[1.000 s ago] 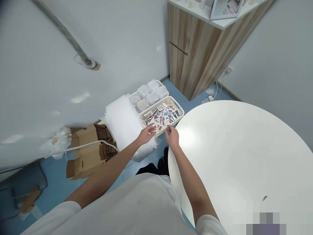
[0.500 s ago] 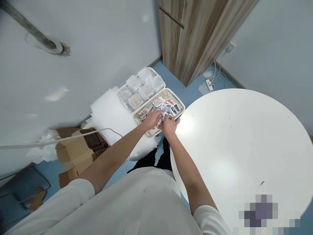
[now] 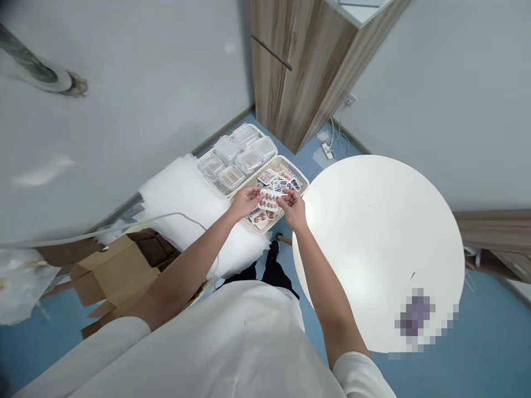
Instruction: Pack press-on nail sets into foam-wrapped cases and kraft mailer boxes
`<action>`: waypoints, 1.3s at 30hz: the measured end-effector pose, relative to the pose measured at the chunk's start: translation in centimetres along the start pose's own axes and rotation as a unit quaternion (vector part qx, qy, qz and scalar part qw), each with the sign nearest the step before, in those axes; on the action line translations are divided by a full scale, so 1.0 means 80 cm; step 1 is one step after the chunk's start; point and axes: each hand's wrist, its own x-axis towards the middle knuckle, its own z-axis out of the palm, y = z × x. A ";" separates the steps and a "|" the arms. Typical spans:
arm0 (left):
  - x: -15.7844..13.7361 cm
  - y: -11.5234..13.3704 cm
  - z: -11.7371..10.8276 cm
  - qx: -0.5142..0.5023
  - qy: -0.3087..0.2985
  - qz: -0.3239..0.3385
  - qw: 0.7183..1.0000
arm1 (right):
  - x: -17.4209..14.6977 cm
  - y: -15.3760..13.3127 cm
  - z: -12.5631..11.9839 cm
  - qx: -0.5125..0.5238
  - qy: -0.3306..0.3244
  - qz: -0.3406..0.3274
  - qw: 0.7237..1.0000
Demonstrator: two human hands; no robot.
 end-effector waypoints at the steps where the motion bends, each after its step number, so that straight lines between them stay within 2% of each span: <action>1: -0.004 0.005 0.001 -0.016 -0.004 -0.003 1.000 | -0.006 -0.004 0.000 0.020 0.005 0.006 1.000; 4: -0.015 0.019 0.011 -0.037 -0.024 -0.017 0.999 | -0.029 -0.014 -0.007 0.051 0.028 0.011 0.998; 7: -0.027 0.030 0.037 -0.045 -0.055 -0.044 0.997 | -0.057 -0.019 -0.027 0.058 0.061 0.013 0.996; 12: -0.061 0.038 0.114 -0.084 -0.127 -0.084 0.985 | -0.130 -0.013 -0.081 0.058 0.154 0.030 0.986; 18: -0.128 0.029 0.210 -0.111 -0.202 -0.183 0.956 | -0.233 0.024 -0.151 0.135 0.223 0.074 0.963; 21: -0.156 0.021 0.243 -0.102 -0.224 -0.210 0.946 | -0.261 0.045 -0.180 0.163 0.254 0.082 0.950; 24: -0.170 0.013 0.264 -0.033 -0.216 -0.183 0.958 | -0.271 0.063 -0.201 0.159 0.268 0.092 0.946; 27: -0.172 0.003 0.270 0.045 -0.174 -0.125 0.976 | -0.263 0.078 -0.210 0.146 0.269 0.109 0.946; 30: -0.163 -0.013 0.259 0.121 -0.153 -0.090 0.977 | -0.240 0.089 -0.203 0.125 0.258 0.122 0.950; 34: -0.134 -0.035 0.230 0.213 -0.116 -0.060 0.968 | -0.198 0.103 -0.175 0.070 0.219 0.136 0.964; 39: -0.076 -0.058 0.195 0.272 -0.082 -0.034 0.958 | -0.155 0.118 -0.135 -0.057 0.170 0.136 0.974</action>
